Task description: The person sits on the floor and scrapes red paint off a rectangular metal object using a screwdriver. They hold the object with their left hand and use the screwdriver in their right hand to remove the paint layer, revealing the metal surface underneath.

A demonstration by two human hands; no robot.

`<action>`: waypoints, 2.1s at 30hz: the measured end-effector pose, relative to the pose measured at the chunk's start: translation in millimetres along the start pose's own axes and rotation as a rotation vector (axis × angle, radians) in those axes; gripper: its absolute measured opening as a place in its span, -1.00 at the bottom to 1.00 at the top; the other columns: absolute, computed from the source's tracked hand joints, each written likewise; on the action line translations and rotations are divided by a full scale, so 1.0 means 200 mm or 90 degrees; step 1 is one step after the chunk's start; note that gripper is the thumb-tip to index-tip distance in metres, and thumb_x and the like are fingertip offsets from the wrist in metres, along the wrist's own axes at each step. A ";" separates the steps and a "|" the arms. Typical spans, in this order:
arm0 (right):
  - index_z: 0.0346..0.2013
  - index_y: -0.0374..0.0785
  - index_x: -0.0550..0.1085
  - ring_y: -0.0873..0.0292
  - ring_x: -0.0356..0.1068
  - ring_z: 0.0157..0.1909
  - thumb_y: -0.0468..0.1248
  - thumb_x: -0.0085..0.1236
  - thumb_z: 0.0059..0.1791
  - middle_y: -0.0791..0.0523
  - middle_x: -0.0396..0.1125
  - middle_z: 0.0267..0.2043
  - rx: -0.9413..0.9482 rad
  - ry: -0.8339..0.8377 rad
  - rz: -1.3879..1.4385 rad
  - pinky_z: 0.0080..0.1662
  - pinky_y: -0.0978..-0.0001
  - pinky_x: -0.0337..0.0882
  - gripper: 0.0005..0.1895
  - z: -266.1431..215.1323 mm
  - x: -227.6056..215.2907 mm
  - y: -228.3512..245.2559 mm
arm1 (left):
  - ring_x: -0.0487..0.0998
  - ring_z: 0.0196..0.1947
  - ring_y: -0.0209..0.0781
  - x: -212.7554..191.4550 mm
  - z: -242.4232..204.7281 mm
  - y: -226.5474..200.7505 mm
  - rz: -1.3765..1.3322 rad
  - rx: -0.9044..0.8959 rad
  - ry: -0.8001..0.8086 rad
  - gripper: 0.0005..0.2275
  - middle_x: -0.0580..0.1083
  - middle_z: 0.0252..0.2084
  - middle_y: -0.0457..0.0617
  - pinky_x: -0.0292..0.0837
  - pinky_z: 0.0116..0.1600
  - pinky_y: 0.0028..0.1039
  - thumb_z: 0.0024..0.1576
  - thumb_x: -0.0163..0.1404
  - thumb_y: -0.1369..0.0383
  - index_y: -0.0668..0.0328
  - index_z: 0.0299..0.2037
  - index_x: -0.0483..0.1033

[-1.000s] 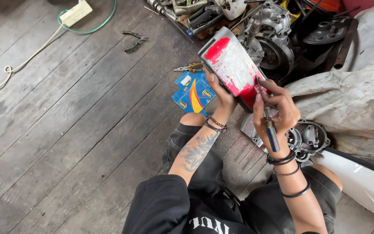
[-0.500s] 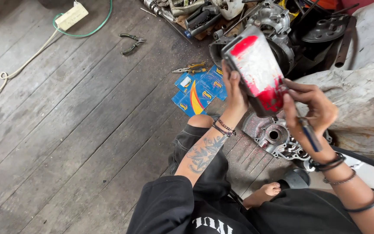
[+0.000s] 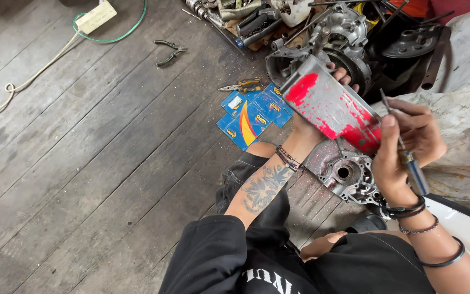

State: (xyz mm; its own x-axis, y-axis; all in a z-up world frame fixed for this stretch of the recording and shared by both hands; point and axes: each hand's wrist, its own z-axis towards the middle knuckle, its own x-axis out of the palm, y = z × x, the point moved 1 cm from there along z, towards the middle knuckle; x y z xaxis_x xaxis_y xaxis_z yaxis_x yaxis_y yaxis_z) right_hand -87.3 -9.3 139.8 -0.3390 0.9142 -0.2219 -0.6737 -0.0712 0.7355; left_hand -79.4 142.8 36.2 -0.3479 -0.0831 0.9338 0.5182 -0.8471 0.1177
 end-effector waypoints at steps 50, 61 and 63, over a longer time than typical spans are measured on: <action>-0.38 -0.44 0.45 -0.45 0.50 -0.04 -0.48 0.10 0.07 -0.10 0.38 -0.30 -0.369 0.184 -0.154 0.03 -0.28 0.45 -0.87 0.09 -0.31 -0.12 | 0.39 0.22 0.22 -0.37 -0.05 0.35 0.026 0.014 -0.210 -0.06 0.40 0.23 0.24 0.24 0.36 0.04 0.09 -0.35 -0.53 0.22 0.29 0.29; -0.30 -0.51 0.39 -0.33 0.44 0.27 -0.62 0.13 0.08 -0.18 0.45 -0.05 -0.227 0.314 -0.183 0.07 0.06 0.61 -0.89 0.09 -0.37 -0.07 | 0.47 0.11 0.26 -0.48 -0.04 0.31 0.133 0.076 -0.098 0.05 0.42 0.17 0.29 0.34 0.16 0.12 0.02 -0.46 -0.61 0.31 0.26 0.34; -0.26 -0.54 0.36 -0.41 0.40 0.30 -0.64 0.09 0.11 -0.19 0.41 -0.04 -0.212 0.324 -0.158 0.12 -0.04 0.59 -0.90 0.08 -0.39 -0.05 | 0.50 -0.02 0.23 -0.40 -0.03 0.31 0.157 0.071 -0.159 -0.02 0.46 0.07 0.27 0.38 0.05 0.02 0.14 -0.53 -0.55 0.32 0.16 0.42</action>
State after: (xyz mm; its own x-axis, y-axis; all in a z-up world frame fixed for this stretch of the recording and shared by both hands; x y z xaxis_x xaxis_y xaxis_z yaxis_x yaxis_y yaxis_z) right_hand -42.9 -73.3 159.6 -0.3611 0.6224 -0.6944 -0.9112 -0.0771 0.4047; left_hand -23.4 93.5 -32.7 -0.0071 -0.1346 0.9909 0.6499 -0.7537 -0.0978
